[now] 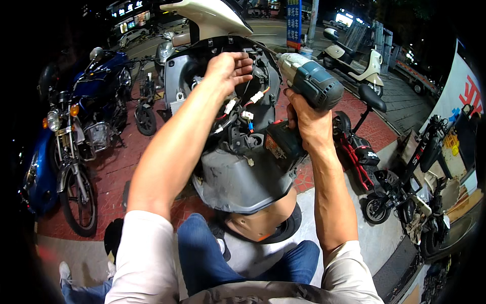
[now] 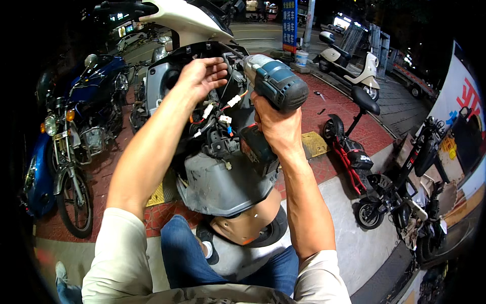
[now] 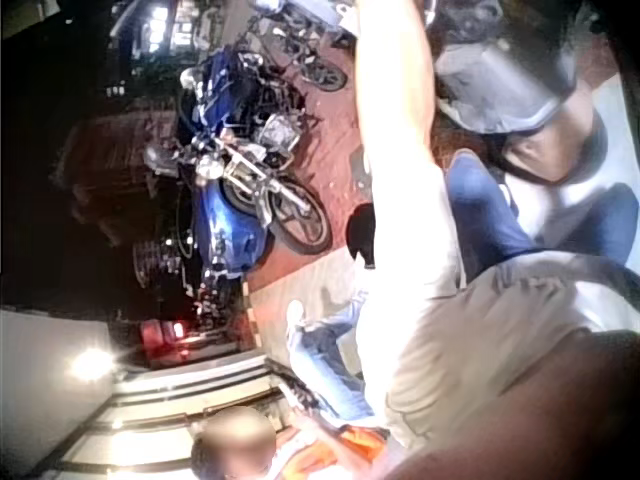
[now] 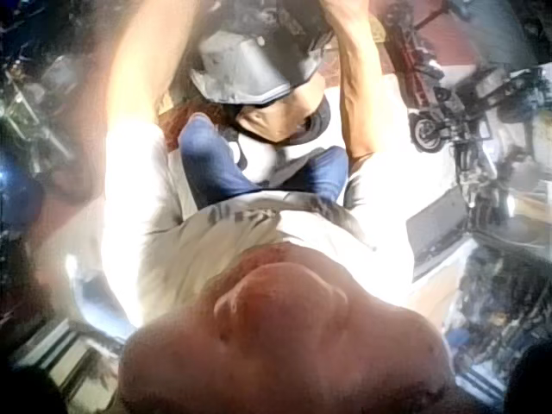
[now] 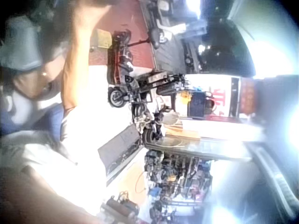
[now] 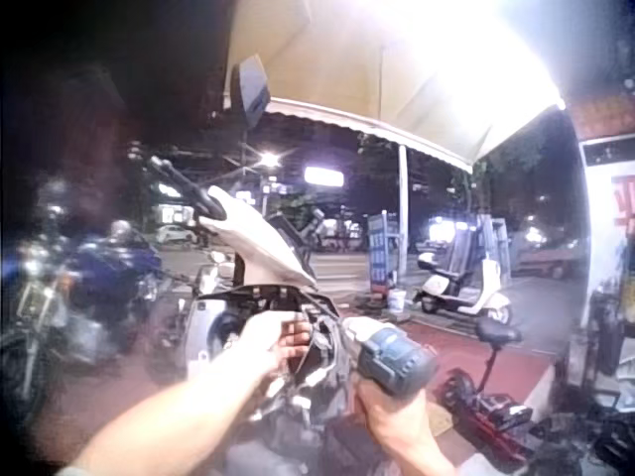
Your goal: The person removes screws from the scooter's body panel using a power drill, pulls the panel away by hand, and disconnects several electrical wire connectors from the internal assembly.
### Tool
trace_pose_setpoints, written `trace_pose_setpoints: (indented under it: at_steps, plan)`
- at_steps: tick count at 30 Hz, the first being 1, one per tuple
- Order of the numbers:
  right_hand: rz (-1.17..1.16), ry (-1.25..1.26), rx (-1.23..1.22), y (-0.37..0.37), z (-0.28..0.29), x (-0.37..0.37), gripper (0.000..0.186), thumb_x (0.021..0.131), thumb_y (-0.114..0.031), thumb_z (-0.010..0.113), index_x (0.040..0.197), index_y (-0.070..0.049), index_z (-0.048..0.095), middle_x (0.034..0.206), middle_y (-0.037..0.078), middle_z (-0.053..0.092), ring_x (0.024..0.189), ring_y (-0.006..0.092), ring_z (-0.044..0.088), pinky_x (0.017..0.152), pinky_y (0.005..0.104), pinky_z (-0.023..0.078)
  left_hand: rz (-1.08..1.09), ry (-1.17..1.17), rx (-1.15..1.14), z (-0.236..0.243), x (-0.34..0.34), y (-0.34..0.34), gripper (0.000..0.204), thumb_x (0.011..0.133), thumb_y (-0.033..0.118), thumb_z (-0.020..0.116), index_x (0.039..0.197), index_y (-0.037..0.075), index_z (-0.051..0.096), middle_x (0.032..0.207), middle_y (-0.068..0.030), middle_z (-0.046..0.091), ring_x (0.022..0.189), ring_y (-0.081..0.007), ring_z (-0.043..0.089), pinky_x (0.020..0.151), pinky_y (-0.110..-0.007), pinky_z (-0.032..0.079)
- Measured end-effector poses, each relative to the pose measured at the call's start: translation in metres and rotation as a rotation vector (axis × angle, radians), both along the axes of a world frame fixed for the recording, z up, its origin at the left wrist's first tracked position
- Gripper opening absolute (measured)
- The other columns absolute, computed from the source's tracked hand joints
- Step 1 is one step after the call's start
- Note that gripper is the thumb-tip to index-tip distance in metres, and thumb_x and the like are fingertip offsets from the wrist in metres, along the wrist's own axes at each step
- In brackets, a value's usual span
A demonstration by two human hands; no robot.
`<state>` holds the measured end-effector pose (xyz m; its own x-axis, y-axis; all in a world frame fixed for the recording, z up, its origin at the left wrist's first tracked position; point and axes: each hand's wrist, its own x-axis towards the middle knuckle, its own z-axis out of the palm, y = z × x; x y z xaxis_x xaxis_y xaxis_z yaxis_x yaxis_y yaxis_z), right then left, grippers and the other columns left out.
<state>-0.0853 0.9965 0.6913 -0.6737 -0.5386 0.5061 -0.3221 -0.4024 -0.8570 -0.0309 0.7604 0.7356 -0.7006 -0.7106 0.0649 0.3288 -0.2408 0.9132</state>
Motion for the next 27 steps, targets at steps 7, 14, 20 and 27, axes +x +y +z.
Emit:
trace_pose_setpoints:
  at_steps: [7, 14, 20, 27]
  plan:
    - [-0.045, 0.029, 0.163, -0.042, 0.013, -0.017, 0.022, 0.091, -0.025, 0.070, 0.090, -0.004, 0.067, 0.062, 0.002, 0.057, 0.047, 0.0115, 0.048, 0.044, 0.0280, 0.034, -0.228, 0.411, 0.155, -0.009, -0.045, -0.041, 0.029, 0.106, 0.022, 0.043, 0.104, 0.005, 0.067, 0.094, -0.0110, 0.075, 0.080, -0.0183, 0.070, 0.068, -0.040, 0.058]
    - [-0.037, -0.078, 0.154, -0.048, 0.011, -0.013, 0.024, 0.091, -0.025, 0.072, 0.096, -0.002, 0.067, 0.061, 0.002, 0.057, 0.048, 0.0122, 0.050, 0.047, 0.0274, 0.038, -0.253, 0.428, 0.118, -0.012, -0.045, -0.054, 0.027, 0.106, 0.016, 0.046, 0.114, 0.003, 0.068, 0.101, -0.0121, 0.075, 0.079, -0.0165, 0.071, 0.073, -0.034, 0.061]
    - [-0.017, -0.043, 0.162, -0.047, 0.010, -0.025, 0.026, 0.091, -0.026, 0.072, 0.096, -0.001, 0.068, 0.061, 0.003, 0.057, 0.048, 0.0130, 0.050, 0.047, 0.0283, 0.039, -0.258, 0.448, 0.116, -0.010, -0.047, -0.054, 0.027, 0.106, 0.015, 0.045, 0.115, 0.002, 0.067, 0.101, -0.0134, 0.075, 0.079, -0.0161, 0.071, 0.074, -0.035, 0.062]
    - [-0.080, 0.073, 0.226, -0.044, 0.018, -0.019, 0.021, 0.090, -0.024, 0.071, 0.091, -0.004, 0.068, 0.060, 0.002, 0.055, 0.047, 0.0120, 0.048, 0.046, 0.0282, 0.037, -0.263, 0.468, 0.135, -0.014, -0.044, -0.056, 0.027, 0.105, 0.015, 0.046, 0.114, 0.001, 0.068, 0.099, -0.0126, 0.075, 0.077, -0.0160, 0.070, 0.073, -0.036, 0.062]
